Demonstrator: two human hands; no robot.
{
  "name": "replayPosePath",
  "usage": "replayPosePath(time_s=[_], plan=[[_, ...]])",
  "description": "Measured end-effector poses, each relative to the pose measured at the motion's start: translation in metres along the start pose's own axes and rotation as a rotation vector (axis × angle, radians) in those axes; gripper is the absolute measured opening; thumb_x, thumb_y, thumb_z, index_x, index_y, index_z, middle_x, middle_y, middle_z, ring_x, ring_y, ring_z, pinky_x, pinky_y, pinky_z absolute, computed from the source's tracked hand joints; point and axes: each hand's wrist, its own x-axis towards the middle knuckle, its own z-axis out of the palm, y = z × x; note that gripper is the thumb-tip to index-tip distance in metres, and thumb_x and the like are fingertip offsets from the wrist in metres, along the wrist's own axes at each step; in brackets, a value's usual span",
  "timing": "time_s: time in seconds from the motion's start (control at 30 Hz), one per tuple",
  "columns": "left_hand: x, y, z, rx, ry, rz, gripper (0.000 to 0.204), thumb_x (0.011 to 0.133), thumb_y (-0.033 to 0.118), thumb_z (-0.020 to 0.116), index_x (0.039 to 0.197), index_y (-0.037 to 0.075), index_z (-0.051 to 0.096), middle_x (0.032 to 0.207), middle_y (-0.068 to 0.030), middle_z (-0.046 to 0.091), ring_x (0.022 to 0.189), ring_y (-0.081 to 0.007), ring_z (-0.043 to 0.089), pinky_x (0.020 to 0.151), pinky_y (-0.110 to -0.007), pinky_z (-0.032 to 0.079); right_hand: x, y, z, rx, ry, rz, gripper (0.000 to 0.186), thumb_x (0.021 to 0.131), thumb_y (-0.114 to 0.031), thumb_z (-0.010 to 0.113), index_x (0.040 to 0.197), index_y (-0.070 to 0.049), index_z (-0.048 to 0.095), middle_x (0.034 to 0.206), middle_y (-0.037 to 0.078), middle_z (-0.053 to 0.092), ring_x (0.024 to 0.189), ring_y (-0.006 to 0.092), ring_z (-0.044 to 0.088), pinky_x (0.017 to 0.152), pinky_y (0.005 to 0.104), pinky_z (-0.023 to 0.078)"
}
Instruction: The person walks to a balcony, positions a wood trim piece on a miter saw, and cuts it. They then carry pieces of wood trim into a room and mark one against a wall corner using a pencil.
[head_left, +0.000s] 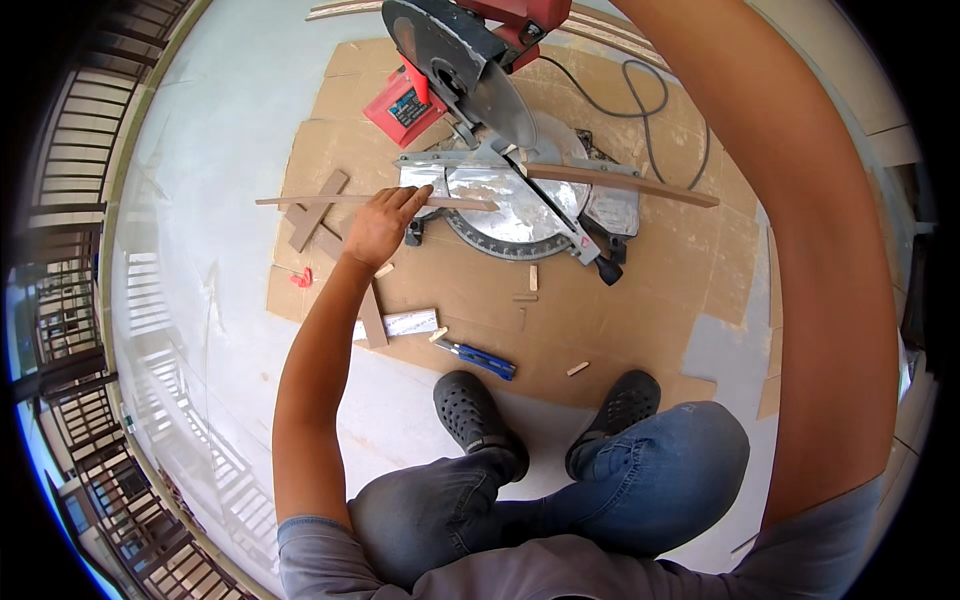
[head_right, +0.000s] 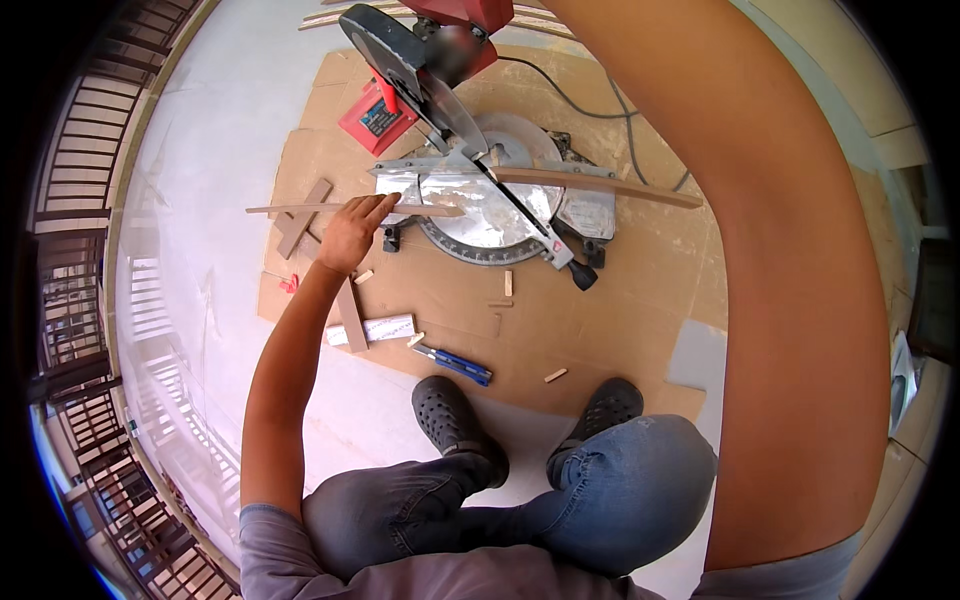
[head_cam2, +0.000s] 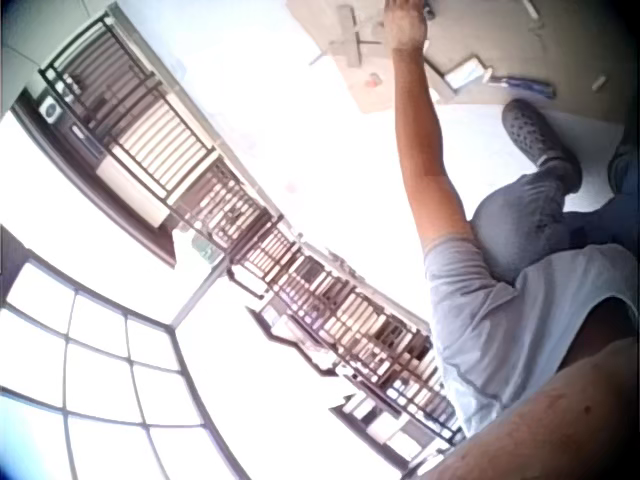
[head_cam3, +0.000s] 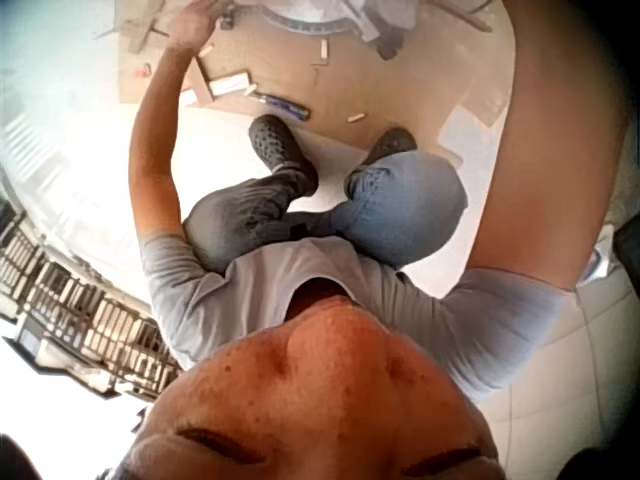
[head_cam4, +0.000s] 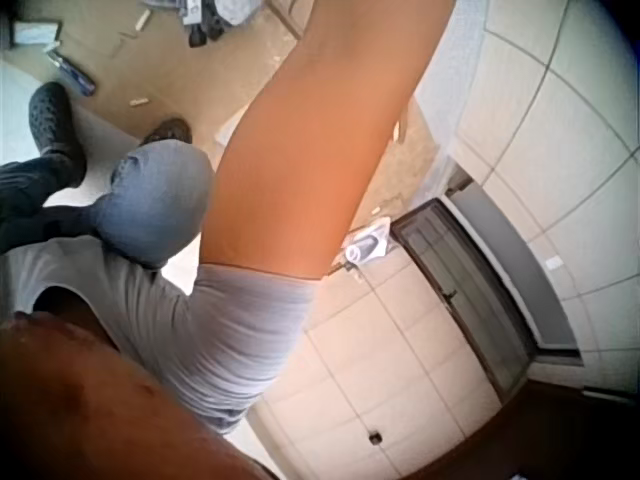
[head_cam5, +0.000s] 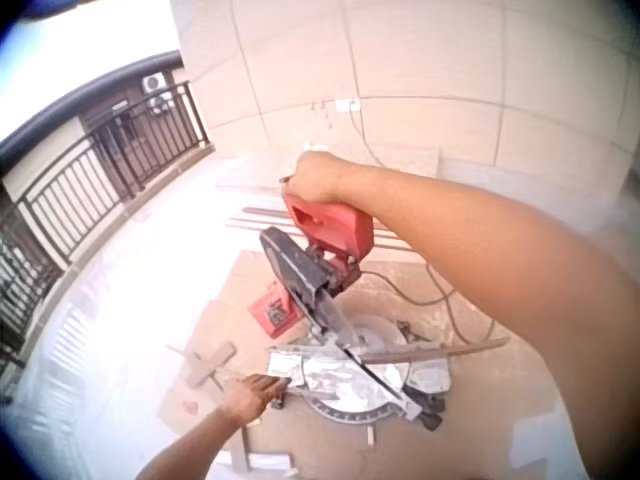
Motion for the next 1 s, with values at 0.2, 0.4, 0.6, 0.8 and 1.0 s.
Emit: replayPosePath(time_s=[0.2, 0.4, 0.6, 0.8, 1.0], plan=[[-0.053, 0.063, -0.044, -0.141, -0.349, 0.016, 0.054, 0.085, -0.001, 0.056, 0.138, 0.007, 0.062, 0.110, -0.0137, 0.069, 0.102, -0.0320, 0.066, 0.092, -0.040, 0.054, -0.091, 0.058, -0.032, 0.596, 0.023, 0.010, 0.043, 0.097, -0.041, 0.063, 0.108, 0.000, 0.070, 0.097, 0.020, 0.074, 0.091, 0.0267, 0.072, 0.080, 0.0386, 0.056], [-0.144, 0.123, -0.112, -0.130, -0.720, -0.153, 0.051, 0.086, -0.003, 0.054, 0.136, 0.007, 0.063, 0.106, -0.0142, 0.069, 0.101, -0.0328, 0.067, 0.092, -0.042, 0.055, -0.324, 0.163, 0.036, 0.429, -0.324, 0.225, 0.052, 0.096, -0.039, 0.070, 0.137, -0.009, 0.058, 0.108, 0.014, 0.070, 0.103, 0.0264, 0.068, 0.090, 0.0372, 0.053], [-0.128, 0.112, -0.060, -0.195, -0.844, -0.092, 0.054, 0.087, 0.000, 0.054, 0.140, 0.009, 0.059, 0.110, -0.0151, 0.070, 0.105, -0.0350, 0.067, 0.092, -0.044, 0.054, -0.494, 0.217, 0.069, 0.088, -0.368, 0.339, 0.043, 0.090, -0.006, 0.068, 0.132, -0.007, 0.062, 0.097, 0.018, 0.067, 0.090, 0.0337, 0.067, 0.080, 0.0408, 0.053], [-0.138, 0.081, 0.015, -0.323, -0.752, 0.034, 0.047, 0.095, 0.010, 0.054, 0.142, 0.009, 0.057, 0.103, -0.0160, 0.070, 0.103, -0.0352, 0.068, 0.094, -0.045, 0.053, -0.572, 0.179, 0.095, 0.345, -0.076, 0.625, 0.036, 0.089, 0.009, 0.058, 0.121, -0.004, 0.067, 0.092, 0.016, 0.067, 0.080, 0.0258, 0.066, 0.073, 0.0353, 0.052], [-0.137, 0.055, 0.073, -0.310, -0.627, 0.300, 0.042, 0.096, 0.018, 0.061, 0.136, 0.006, 0.060, 0.112, -0.0155, 0.065, 0.105, -0.0368, 0.065, 0.095, -0.045, 0.052, -0.658, 0.080, 0.094, 0.582, -0.014, 0.799, 0.033, 0.091, 0.010, 0.062, 0.122, 0.000, 0.067, 0.091, 0.005, 0.066, 0.083, 0.0117, 0.058, 0.075, 0.0266, 0.050]])
